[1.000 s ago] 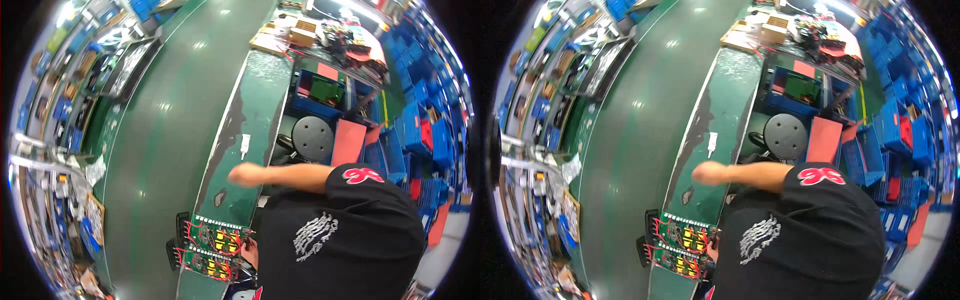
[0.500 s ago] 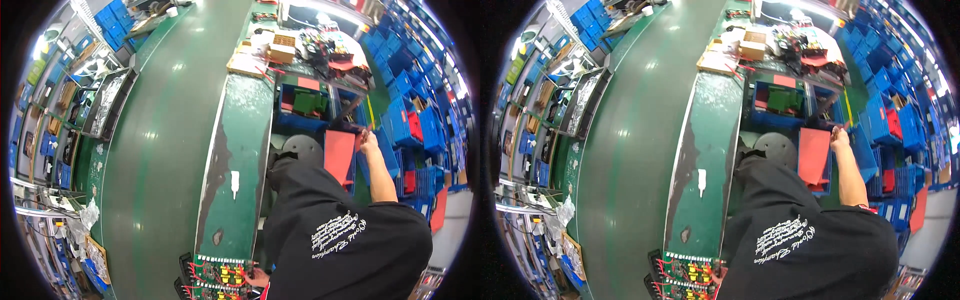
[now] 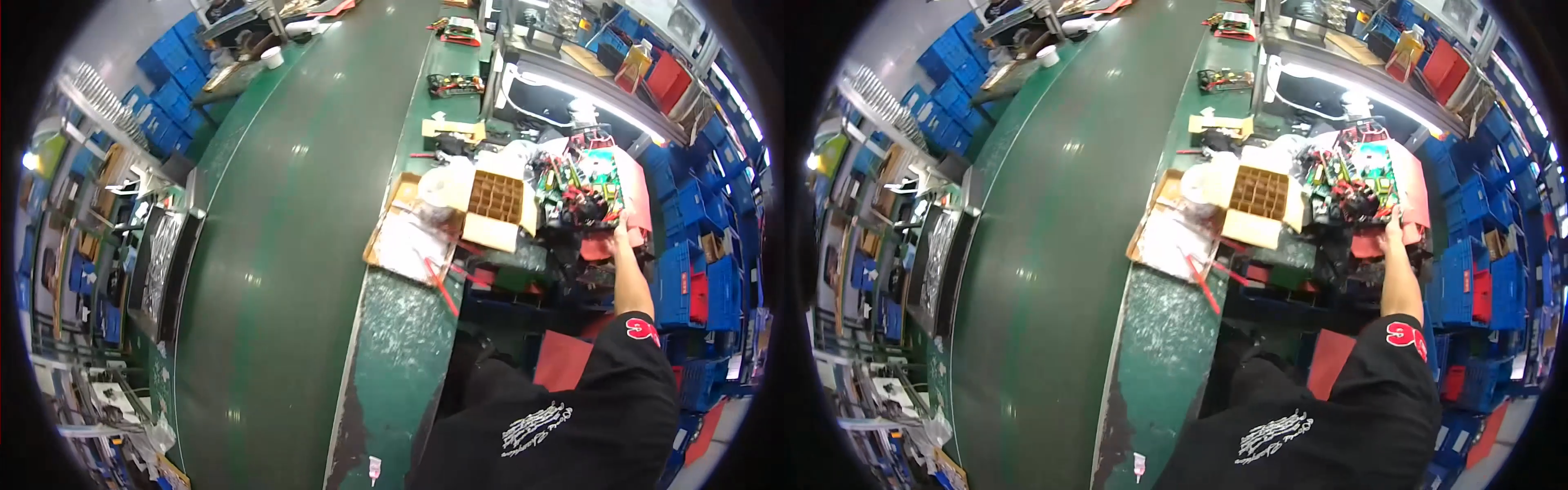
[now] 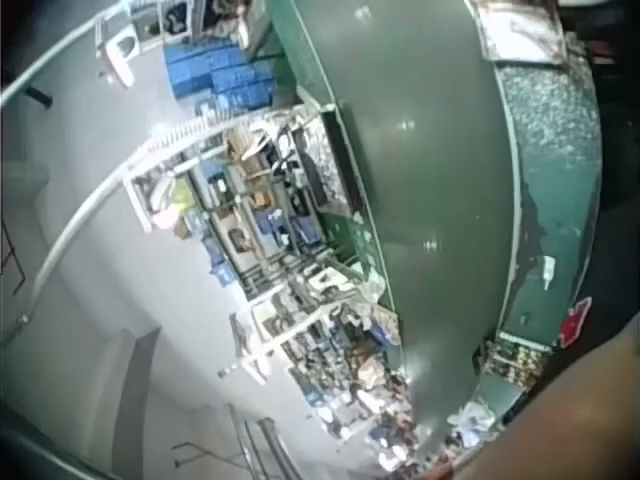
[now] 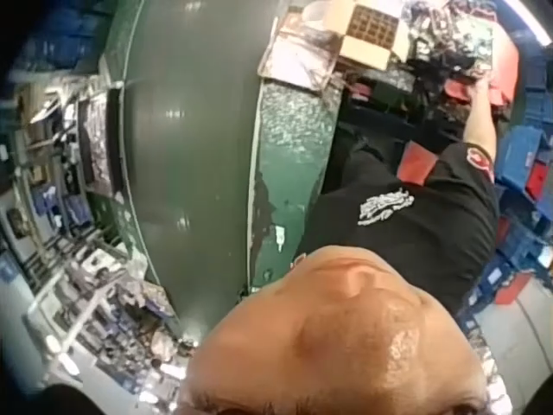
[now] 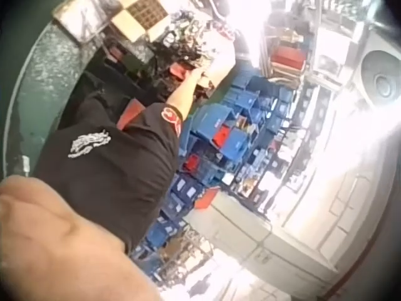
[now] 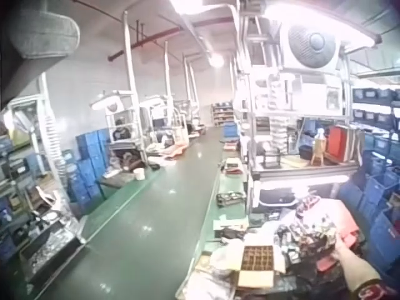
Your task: The recorder is applying sealant and connecting wires to electronic circuit boards on a factory production line.
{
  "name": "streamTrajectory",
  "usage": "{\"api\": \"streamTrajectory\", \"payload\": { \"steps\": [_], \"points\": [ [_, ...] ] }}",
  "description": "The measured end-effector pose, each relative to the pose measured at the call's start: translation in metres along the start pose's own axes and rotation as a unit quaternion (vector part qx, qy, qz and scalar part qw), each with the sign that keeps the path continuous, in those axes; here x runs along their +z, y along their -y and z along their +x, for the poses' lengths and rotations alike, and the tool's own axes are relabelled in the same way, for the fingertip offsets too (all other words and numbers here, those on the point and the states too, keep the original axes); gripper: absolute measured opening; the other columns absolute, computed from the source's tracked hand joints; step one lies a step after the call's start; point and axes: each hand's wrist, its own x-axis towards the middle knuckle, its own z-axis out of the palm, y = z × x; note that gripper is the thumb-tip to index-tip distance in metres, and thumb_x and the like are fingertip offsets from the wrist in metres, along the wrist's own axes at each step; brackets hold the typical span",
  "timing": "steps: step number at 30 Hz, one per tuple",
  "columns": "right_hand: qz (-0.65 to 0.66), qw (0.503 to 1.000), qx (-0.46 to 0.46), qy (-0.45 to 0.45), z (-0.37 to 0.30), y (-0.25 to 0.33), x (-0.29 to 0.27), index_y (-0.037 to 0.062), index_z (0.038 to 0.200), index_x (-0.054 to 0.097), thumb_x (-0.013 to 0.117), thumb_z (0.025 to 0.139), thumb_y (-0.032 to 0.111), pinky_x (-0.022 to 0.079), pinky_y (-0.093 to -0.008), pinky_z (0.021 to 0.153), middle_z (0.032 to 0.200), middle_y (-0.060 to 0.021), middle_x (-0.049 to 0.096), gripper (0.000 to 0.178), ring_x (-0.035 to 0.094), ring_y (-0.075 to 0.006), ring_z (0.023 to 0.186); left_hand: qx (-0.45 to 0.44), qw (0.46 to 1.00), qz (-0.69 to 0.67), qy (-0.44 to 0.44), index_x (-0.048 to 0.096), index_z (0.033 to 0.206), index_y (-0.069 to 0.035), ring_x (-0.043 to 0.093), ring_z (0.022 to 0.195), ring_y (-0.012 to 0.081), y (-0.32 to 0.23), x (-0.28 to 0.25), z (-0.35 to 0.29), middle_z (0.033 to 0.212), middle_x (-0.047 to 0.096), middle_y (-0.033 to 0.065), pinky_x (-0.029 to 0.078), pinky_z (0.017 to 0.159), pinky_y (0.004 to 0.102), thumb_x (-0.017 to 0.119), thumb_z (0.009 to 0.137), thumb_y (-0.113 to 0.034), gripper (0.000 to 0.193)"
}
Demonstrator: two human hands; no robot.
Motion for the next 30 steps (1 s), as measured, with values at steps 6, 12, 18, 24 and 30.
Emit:
{"api": "streamTrajectory", "payload": {
  "steps": [6, 12, 18, 24, 30],
  "points": [
    [0.063, 0.991, 0.064, 0.1, 0.04, -0.005, 0.008, 0.0146, 0.104, 0.064, 0.059, 0.09, 0.038, 0.053, -0.0498, 0.08, 0.098, -0.0094, 0.067, 0.029, 0.063, -0.0299, 0.087, 0.027, 0.995, 0.09, 0.021, 0.063, 0.1, -0.002, 0.063, 0.078, 0.0222, 0.008, 0.069, -0.055, 0.086, 0.064, 0.0122, 0.05, 0.064, 0.031, 0.062, 0.083, -0.038, 0.041],
    [0.042, 0.997, -0.015, 0.067, 0.008, -0.002, -0.002, 0.0096, 0.094, 0.06, 0.059, 0.082, 0.02, 0.054, -0.0455, 0.078, 0.085, -0.0081, 0.064, 0.016, 0.061, -0.0254, 0.085, 0.039, 0.987, 0.144, 0.058, 0.062, 0.1, -0.001, 0.063, 0.076, 0.0222, 0.007, 0.111, -0.07, 0.085, 0.064, 0.0124, 0.05, 0.063, 0.0308, 0.062, 0.084, -0.037, 0.04],
    [0.103, 0.994, -0.027, 0.011, 0.023, 0.018, -0.019, 0.0101, 0.08, 0.061, 0.052, 0.07, 0.026, 0.053, -0.0459, 0.068, 0.076, -0.0101, 0.064, 0.021, 0.062, -0.0295, 0.07, 0.001, 0.98, 0.184, 0.075, 0.062, 0.099, 0.0, 0.063, 0.074, 0.0222, 0.036, 0.116, -0.082, 0.083, 0.064, 0.0126, 0.05, 0.062, 0.0307, 0.062, 0.084, -0.036, 0.039],
    [0.059, 0.998, -0.032, -0.012, 0.001, 0.05, 0.015, 0.0098, 0.091, 0.055, 0.05, 0.071, 0.028, 0.051, -0.0491, 0.063, 0.085, -0.01, 0.059, 0.027, 0.062, -0.0309, 0.074, 0.005, 0.968, 0.244, 0.061, 0.062, 0.099, 0.0, 0.063, 0.073, 0.0222, 0.013, 0.084, -0.082, 0.082, 0.064, 0.0128, 0.049, 0.061, 0.0306, 0.062, 0.085, -0.036, 0.039],
    [0.072, 0.993, -0.097, -0.012, 0.004, 0.1, 0.001, 0.0083, 0.091, 0.057, 0.047, 0.073, 0.034, 0.051, -0.0528, 0.052, 0.08, -0.0116, 0.062, 0.033, 0.063, -0.0331, 0.067, 0.006, 0.947, 0.313, 0.077, 0.062, 0.098, 0.001, 0.063, 0.071, 0.0222, -0.008, 0.091, -0.074, 0.08, 0.064, 0.013, 0.049, 0.06, 0.0305, 0.062, 0.085, -0.035, 0.038]
  ]
}}
